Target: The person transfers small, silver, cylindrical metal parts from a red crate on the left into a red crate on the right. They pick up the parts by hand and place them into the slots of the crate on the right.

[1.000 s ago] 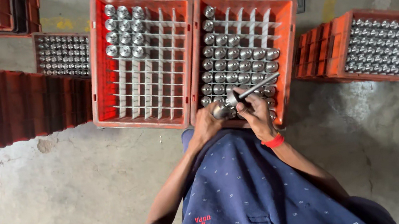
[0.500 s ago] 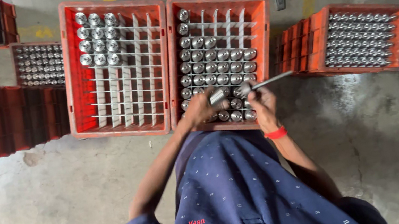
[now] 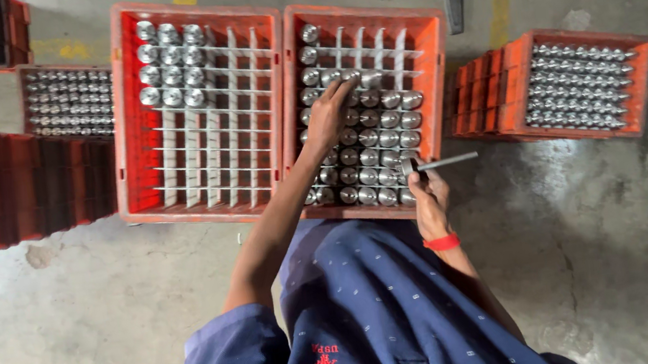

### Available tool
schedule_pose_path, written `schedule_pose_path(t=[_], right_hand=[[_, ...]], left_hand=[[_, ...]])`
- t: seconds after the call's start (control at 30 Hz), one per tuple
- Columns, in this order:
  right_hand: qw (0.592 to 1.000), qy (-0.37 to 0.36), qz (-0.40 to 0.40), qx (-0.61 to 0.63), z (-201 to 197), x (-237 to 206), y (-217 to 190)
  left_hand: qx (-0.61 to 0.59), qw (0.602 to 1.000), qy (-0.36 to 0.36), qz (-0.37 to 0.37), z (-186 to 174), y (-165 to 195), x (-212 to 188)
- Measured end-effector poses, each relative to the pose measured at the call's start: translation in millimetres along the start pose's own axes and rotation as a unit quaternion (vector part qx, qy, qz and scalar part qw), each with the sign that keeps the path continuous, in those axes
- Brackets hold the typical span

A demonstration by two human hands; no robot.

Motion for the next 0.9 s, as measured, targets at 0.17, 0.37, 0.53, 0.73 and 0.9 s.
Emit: schedule_pose_path(t=[0.17, 0.37, 0.53, 0.73, 0.9], right_hand=[[1.0, -0.003, 0.012, -0.025, 4.6, -16.4, -1.6], [0.999, -0.014, 0.034, -0.03, 22.0, -15.2, -3.8], [0.998, -0.02, 0.038, -0.049, 29.0, -9.3, 9.0], [0.996, -0.015, 0.047, -0.075, 13.8, -21.5, 20.1], [0.993, -0.063, 0.069, -0.065, 49.9, -22.2, 12.2]], left_hand=[[0.125, 0.979, 0.139, -0.075, -120.1, -40.1, -38.7], [0.378, 0.9, 0.202, -0.084, -222.1, -92.9, -45.4], [0.297, 0.936, 0.114, -0.151, -233.5, -98.7, -38.6], [0.015, 0.969, 0.247, -0.007, -262.6, -48.8, -73.1], [-0.322, 0.874, 0.216, -0.294, -163.6, -53.6, -101.9]])
Point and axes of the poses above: each hand's wrist, its own x-axis towards the middle knuckle, its own z-axis out of the palm, y = z × x, the point moved 4 cm from there along x, towards the middle knuckle, and after that the axes turned 7 degrees about -x, right-handed, at the moved point
